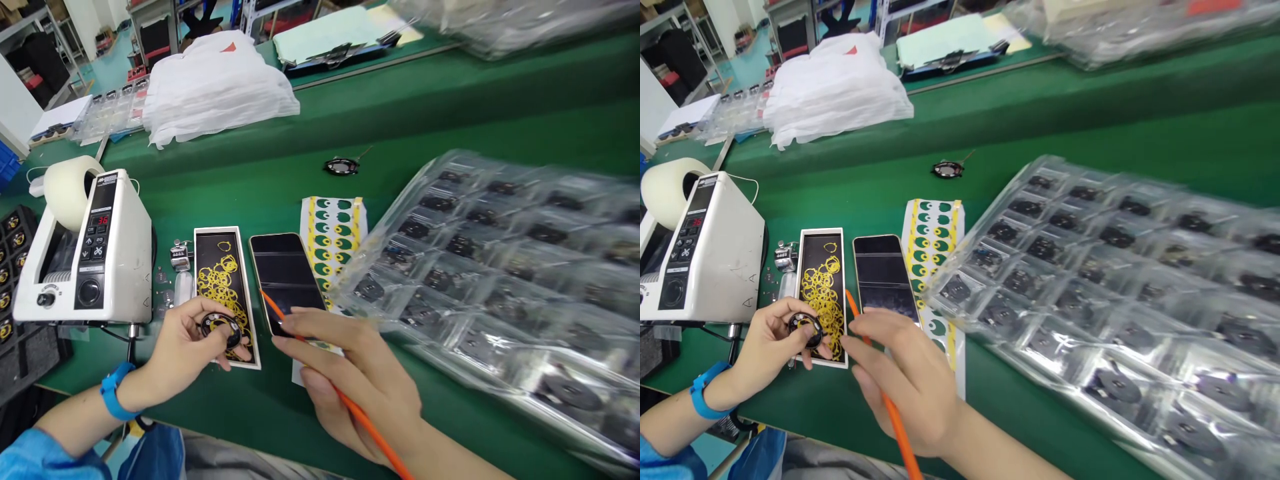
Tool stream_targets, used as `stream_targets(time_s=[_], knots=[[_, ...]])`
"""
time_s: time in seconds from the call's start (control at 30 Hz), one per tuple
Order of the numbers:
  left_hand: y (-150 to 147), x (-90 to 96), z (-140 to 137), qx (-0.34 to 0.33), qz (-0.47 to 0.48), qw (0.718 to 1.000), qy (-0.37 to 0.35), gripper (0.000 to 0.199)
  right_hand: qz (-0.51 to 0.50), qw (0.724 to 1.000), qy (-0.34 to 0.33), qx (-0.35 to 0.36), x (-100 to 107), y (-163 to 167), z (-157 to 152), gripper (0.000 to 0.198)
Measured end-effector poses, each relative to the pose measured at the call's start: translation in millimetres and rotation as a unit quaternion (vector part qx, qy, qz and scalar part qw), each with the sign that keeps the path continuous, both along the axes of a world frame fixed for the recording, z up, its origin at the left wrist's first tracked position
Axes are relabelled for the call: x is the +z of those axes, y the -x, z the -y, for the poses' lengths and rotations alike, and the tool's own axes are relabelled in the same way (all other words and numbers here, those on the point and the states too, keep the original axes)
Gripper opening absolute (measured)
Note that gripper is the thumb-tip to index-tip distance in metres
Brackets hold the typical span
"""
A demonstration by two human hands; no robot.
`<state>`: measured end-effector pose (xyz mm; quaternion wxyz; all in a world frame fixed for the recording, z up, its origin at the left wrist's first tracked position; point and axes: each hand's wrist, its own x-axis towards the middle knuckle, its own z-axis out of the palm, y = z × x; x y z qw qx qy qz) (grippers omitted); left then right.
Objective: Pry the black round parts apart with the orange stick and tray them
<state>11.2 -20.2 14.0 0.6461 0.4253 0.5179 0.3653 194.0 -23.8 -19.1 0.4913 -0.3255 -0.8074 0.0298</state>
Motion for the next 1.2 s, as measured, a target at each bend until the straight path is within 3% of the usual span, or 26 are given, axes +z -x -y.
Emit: stream_targets(time_s=[0.07, 0.17, 0.33, 0.57, 0.87, 1.07, 1.2], knots=[[-2.0, -1.1, 1.1, 0.012, 0.015, 1.0, -0.019, 0.022, 0.014, 1.0, -0.018, -0.004, 0.3, 6.4, -0.2, 0.026], [-4.7, -3.8, 5.1, 0.018, 0.001, 0.999, -0.05, 0.033, 0.058, 0.998, 0.009, -0.03, 1.2, 14.1, -0.2, 0.021], [-5.8, -8.5, 13.0, -0.01, -0.053, 0.995, -0.089, 0.045, 0.043, 0.996, 0.048, -0.068, 0.4, 18.5, -1.6, 0.012], [-3.7, -17.3, 23.3, -0.061, -0.106, 0.983, -0.138, 0.053, 0.019, 0.992, 0.111, -0.056, -1.4, 20.8, -3.9, 0.013], [-0.4, -22.6, 27.1, -0.111, -0.135, 0.955, -0.238, 0.053, -0.018, 0.993, 0.119, -0.016, -0.9, 21.2, -4.6, 0.014], [2.1, -21.6, 22.8, -0.069, -0.132, 0.972, -0.184, 0.046, -0.098, 0.969, 0.203, 0.101, 5.4, 18.0, -3.4, 0.018], [3.6, -18.2, 11.4, 0.025, -0.046, 0.985, -0.166, 0.035, -0.124, 0.953, 0.25, 0.115, 10.2, 13.4, -4.6, 0.019]])
